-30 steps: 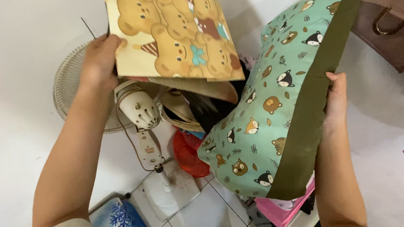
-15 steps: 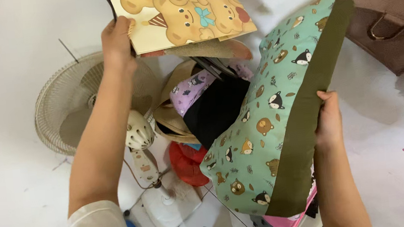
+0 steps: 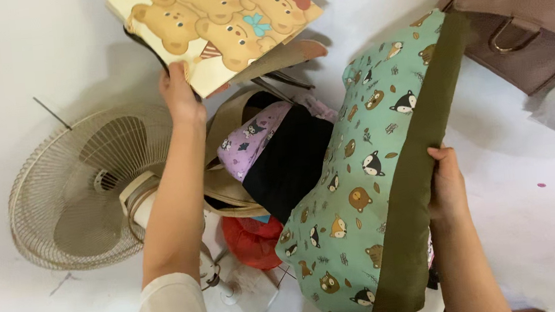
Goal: The person organizes a cluttered corner of a room by moving and stacking various bags and soft items. They first handle a beige tote bag, then a pink patterned drawstring bag, and finally a green patterned pillow or cushion, stacking them neatly next to a standing fan.
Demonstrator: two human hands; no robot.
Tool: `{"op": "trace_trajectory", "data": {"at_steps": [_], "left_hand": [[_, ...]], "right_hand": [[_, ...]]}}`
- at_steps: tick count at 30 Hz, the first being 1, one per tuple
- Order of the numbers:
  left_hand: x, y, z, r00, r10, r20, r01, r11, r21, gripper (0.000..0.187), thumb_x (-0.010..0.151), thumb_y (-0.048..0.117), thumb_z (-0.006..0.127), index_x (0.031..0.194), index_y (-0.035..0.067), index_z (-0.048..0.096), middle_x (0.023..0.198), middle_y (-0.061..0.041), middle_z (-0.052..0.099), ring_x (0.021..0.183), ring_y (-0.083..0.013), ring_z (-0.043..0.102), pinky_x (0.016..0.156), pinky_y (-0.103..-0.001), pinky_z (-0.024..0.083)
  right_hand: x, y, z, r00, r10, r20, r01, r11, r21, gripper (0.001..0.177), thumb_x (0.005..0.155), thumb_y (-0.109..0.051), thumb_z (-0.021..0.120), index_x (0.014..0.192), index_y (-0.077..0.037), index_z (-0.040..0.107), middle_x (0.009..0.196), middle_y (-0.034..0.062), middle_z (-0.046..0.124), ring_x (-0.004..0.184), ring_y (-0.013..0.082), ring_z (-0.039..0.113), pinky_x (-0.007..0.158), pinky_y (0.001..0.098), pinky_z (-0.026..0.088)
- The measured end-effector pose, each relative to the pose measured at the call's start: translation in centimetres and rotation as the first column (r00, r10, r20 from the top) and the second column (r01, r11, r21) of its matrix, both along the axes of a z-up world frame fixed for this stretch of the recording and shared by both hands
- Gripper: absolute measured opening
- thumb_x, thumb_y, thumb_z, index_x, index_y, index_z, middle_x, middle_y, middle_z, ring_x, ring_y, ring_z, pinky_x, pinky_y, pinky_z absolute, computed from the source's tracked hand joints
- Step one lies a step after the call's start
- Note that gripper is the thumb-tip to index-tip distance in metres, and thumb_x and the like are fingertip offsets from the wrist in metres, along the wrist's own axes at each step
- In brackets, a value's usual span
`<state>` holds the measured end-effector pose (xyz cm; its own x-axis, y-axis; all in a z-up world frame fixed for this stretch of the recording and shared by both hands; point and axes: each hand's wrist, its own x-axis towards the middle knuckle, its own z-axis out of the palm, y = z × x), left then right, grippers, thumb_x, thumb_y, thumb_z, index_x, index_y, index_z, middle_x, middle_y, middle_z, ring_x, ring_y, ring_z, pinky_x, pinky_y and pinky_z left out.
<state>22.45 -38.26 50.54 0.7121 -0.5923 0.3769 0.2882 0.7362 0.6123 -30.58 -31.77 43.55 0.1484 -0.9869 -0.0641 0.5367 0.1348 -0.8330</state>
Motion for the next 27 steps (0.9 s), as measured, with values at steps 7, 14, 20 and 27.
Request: {"op": "trace_trajectory", "data": {"at_steps": [7, 14, 20, 27], "left_hand": [[0.0, -0.8, -4.6, 0.996, 0.028, -0.087, -0.028, 1.0, 0.003, 0.028, 0.096, 0.01, 0.058, 0.12, -0.002, 0.061, 0.106, -0.009, 0.071, 0.092, -0.02, 0.072, 0.08, -0.035, 0.06], [0.1, -0.5, -4.1, 0.999, -0.004, -0.033, 0.005, 1.0, 0.026, 0.029, 0.098, 0.01, 0.057, 0.123, -0.003, 0.062, 0.109, -0.009, 0.071, 0.094, -0.0191, 0.071, 0.082, -0.035, 0.06], [0.0, -1.4, -0.8, 0.998, -0.057, -0.016, 0.056, 0.997, -0.06, 0.029, 0.097, 0.009, 0.059, 0.123, -0.003, 0.061, 0.109, -0.01, 0.071, 0.094, -0.02, 0.071, 0.083, -0.036, 0.06], [-1.7, -2.3, -0.5, 0.994, -0.024, -0.107, 0.014, 0.995, -0.094, 0.032, 0.097, 0.012, 0.061, 0.126, -0.001, 0.057, 0.111, -0.01, 0.07, 0.097, -0.021, 0.072, 0.082, -0.037, 0.062]], "right_hand": [[1.9, 1.7, 0.8, 0.995, -0.054, -0.08, 0.054, 0.999, -0.01, 0.048, 0.094, -0.032, 0.045, 0.135, -0.009, 0.054, 0.12, 0.0077, 0.062, 0.106, 0.0214, 0.059, 0.092, 0.0362, 0.049], [3.2, 2.9, 1.4, 0.99, -0.074, -0.116, 0.075, 0.997, 0.001, 0.052, 0.092, -0.032, 0.043, 0.14, -0.011, 0.053, 0.126, 0.0059, 0.062, 0.111, 0.02, 0.059, 0.095, 0.0347, 0.048], [3.4, 2.8, 0.9, 0.988, -0.068, -0.142, 0.07, 0.997, 0.013, 0.049, 0.095, -0.03, 0.042, 0.139, -0.01, 0.051, 0.124, 0.0078, 0.06, 0.109, 0.0213, 0.058, 0.094, 0.0364, 0.048], [4.3, 3.7, 1.1, 0.971, -0.123, -0.205, 0.141, 0.987, 0.073, 0.052, 0.092, -0.03, 0.04, 0.14, -0.013, 0.052, 0.122, 0.0084, 0.063, 0.108, 0.0214, 0.06, 0.092, 0.036, 0.049]]}}
